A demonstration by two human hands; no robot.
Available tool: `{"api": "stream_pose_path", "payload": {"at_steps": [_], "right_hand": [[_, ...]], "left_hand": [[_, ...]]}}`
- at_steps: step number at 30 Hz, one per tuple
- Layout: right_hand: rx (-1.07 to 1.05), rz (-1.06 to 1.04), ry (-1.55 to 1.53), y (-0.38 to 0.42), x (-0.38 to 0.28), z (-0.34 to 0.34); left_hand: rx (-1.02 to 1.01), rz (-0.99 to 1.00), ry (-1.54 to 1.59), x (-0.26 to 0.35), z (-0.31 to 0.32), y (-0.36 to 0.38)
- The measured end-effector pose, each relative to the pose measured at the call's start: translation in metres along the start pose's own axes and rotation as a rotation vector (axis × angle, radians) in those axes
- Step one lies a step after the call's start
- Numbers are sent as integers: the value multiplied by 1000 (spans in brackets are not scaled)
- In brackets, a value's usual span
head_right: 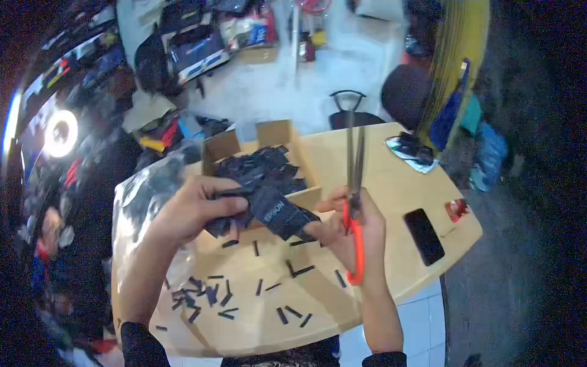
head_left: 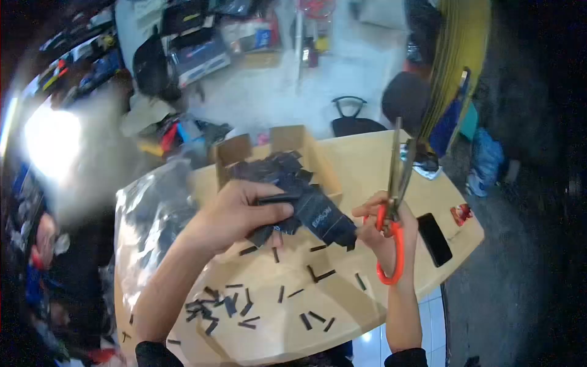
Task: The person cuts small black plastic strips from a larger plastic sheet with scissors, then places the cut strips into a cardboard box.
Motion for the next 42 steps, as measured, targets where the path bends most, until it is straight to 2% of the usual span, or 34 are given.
{"api": "stream_pose_path", "payload": {"at_steps": [1,2,3,5,6,11,13,14,17,18,21,25,27,29,31,33,34,35,37,38,40,41,42], "right_hand": [[0,-42,94,-2,-5,-9],[-57,61,189,-6,-2,-17],[-26,58,203,-10,-5,-29],[-209,225,-34,-16,12,-36],[-220,173,63,-21,14,-42],[-167,238,78,-48,39,-60],[-3,209,275,-61,45,-70],[11,143,341,-70,50,-72],[-74,169,224,-87,76,-74],[-92,222,89,-85,71,-70],[-125,229,64,-93,86,-73],[-90,263,228,-91,80,-86],[-73,238,270,-97,85,-96],[-17,229,208,-102,85,-107],[-3,242,186,-104,78,-111],[18,247,40,-107,81,-116],[14,281,156,-108,90,-125],[14,281,158,-109,93,-130],[84,272,730,-107,95,-142],[102,210,746,-102,92,-142],[104,254,803,-90,83,-138],[109,296,861,-85,81,-138],[73,239,985,-86,88,-139]], "left_hand": [[-101,1,-21,2,18,-13],[-116,-29,-99,7,31,-21],[-149,-19,-101,5,41,-32],[-210,-5,16,-8,62,-60],[-225,17,3,-9,66,-70],[-196,42,-168,-18,69,-119],[-249,100,-165,-21,77,-136],[-254,136,-114,-21,83,-142],[-267,137,-172,-31,90,-164],[-285,119,-247,-36,89,-172],[-274,170,-320,-41,90,-192],[-170,94,-178,-61,74,-221],[-189,88,-118,-67,72,-230],[-118,199,-118,-60,71,-235],[-100,208,-133,-49,79,-231],[-123,379,-247,-35,89,-227],[-123,246,-339,-40,91,-225],[-3,541,-634,-41,87,-231],[-56,187,-710,-36,88,-203],[-55,184,-711,-41,86,-200],[63,520,-820,-25,83,-178],[64,516,-819,-30,80,-170],[68,534,-719,-20,78,-151]]}}
Point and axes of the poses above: each hand's wrist, its own y-axis away from the middle knuckle, its own z-axis out of the palm, x = y × z, the point moved 8 cm from there along -y, towards the middle knuckle, and after that the axes turned 4 degrees about z, right-handed, at the moved point
